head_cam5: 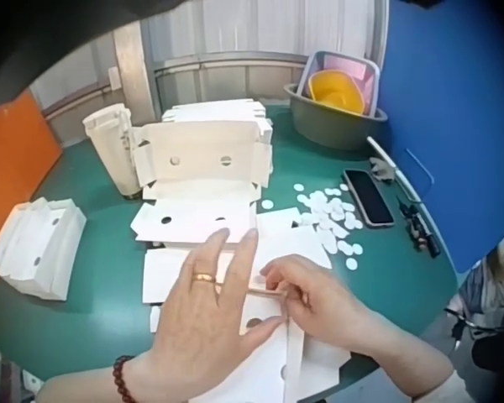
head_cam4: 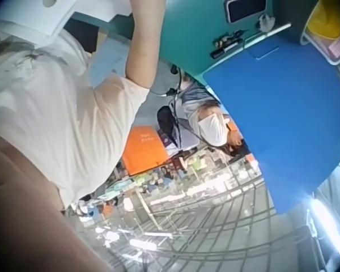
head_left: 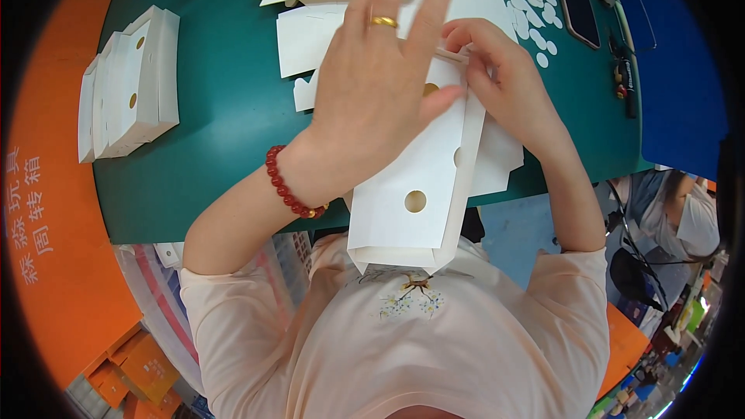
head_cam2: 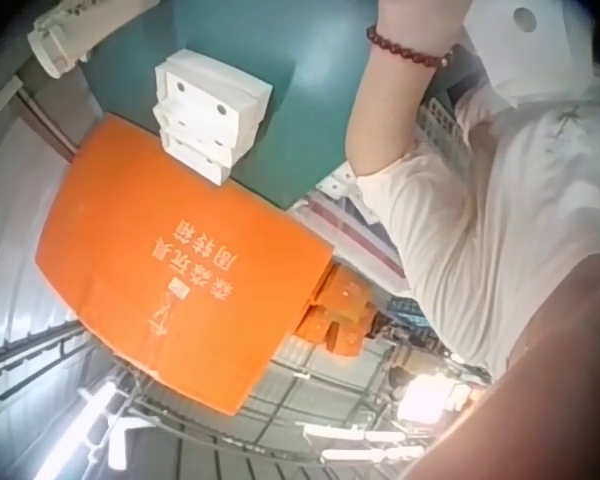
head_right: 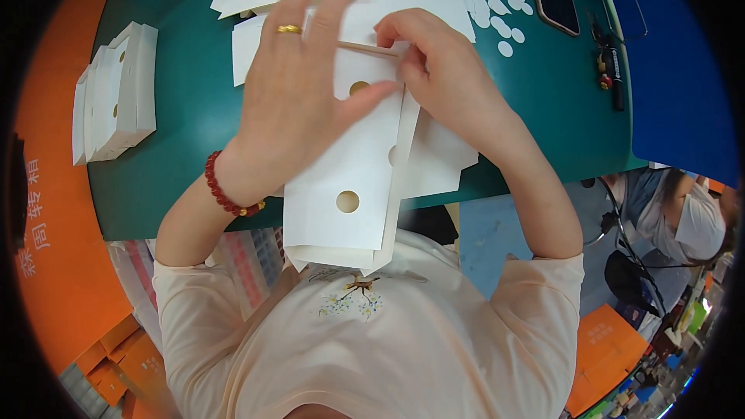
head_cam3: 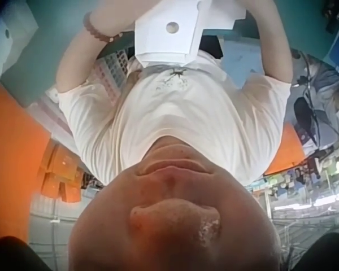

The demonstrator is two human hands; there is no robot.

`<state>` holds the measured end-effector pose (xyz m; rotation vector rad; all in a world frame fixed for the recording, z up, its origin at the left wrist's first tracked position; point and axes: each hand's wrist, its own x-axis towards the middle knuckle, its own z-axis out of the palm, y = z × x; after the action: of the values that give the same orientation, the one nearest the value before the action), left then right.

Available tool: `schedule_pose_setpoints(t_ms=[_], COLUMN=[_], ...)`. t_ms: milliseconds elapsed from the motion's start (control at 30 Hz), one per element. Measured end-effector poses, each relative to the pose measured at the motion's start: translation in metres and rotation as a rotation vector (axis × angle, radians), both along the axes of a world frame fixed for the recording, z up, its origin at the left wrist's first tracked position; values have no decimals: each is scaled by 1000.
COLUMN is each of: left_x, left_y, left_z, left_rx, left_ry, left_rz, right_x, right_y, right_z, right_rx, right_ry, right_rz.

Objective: Folding and assembling white cardboard boxes on a workbench.

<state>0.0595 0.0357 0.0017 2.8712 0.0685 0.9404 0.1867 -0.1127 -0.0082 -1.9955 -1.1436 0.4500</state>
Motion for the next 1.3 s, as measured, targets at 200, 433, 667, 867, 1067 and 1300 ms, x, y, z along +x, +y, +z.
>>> schedule_pose_setpoints(t_ms=[200,433,667,867,1067,1300], left_x=[5,8,0,5,43,11], left_y=[6,9,10,18,32,52], left_z=[-4,-6,-5,-5,65,26], left_rx=[-271,-523,-482,-517,-842,-334], left_ry=[0,93,255,278,486,-268], left_rz=[-139,-265,-216,-304,-34,-226], right_x=[-22,-9,-16,-1,26,-9], right_y=[12,12,-28,-12,39,25], right_z=[-12,-12,11,8,41,49], right_rx=[535,398,-7,93,-26,235], right_ry=[227,512,219,74,180,-229], right_rz=[-187,-88,-156,-1,-94,-194])
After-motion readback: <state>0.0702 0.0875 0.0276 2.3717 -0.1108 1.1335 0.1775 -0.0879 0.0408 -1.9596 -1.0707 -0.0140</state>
